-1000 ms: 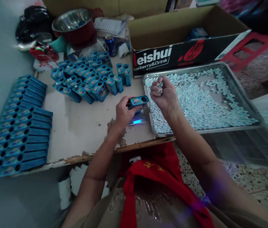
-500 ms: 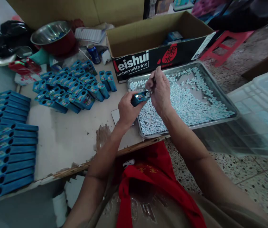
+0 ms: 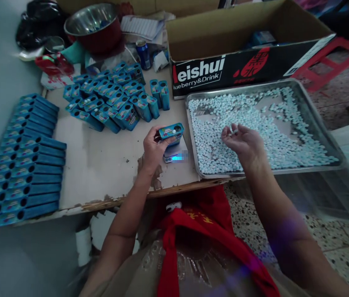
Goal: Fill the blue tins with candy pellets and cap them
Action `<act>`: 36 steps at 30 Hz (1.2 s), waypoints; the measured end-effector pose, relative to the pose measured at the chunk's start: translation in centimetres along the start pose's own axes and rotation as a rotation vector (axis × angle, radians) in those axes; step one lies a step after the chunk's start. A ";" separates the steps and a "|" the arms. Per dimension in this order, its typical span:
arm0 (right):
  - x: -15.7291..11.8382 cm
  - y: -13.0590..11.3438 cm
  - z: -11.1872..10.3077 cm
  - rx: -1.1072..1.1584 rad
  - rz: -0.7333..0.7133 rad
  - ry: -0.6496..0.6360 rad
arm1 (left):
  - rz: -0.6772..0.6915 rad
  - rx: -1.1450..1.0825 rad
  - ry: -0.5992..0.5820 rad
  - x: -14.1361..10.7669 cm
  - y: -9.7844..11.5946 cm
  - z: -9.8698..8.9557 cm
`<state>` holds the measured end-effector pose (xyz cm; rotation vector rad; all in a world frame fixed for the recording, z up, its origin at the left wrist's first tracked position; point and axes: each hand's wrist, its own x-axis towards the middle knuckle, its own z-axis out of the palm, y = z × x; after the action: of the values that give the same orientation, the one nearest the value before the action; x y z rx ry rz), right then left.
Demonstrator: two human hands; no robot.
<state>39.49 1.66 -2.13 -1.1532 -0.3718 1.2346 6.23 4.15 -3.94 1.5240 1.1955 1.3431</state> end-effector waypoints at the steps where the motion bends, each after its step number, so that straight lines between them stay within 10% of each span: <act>1: -0.6 0.3 0.2 0.046 0.070 0.054 | -0.018 -0.027 0.000 -0.3 -0.4 -0.1; 7: -3.0 -0.3 2.1 -0.010 0.263 -0.038 | -0.050 -0.109 -0.040 -1.3 -1.1 -0.8; 16: -3.4 -2.1 3.9 -0.293 0.311 -0.178 | 0.030 0.217 0.034 0.5 3.5 -5.9; 36: -4.7 -1.8 0.6 -0.247 0.287 -0.195 | 0.073 0.391 -0.224 3.3 5.1 -3.5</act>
<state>38.40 -1.93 1.21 -1.3333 -0.5303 1.5921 3.60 5.86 2.35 1.9522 1.3191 0.9856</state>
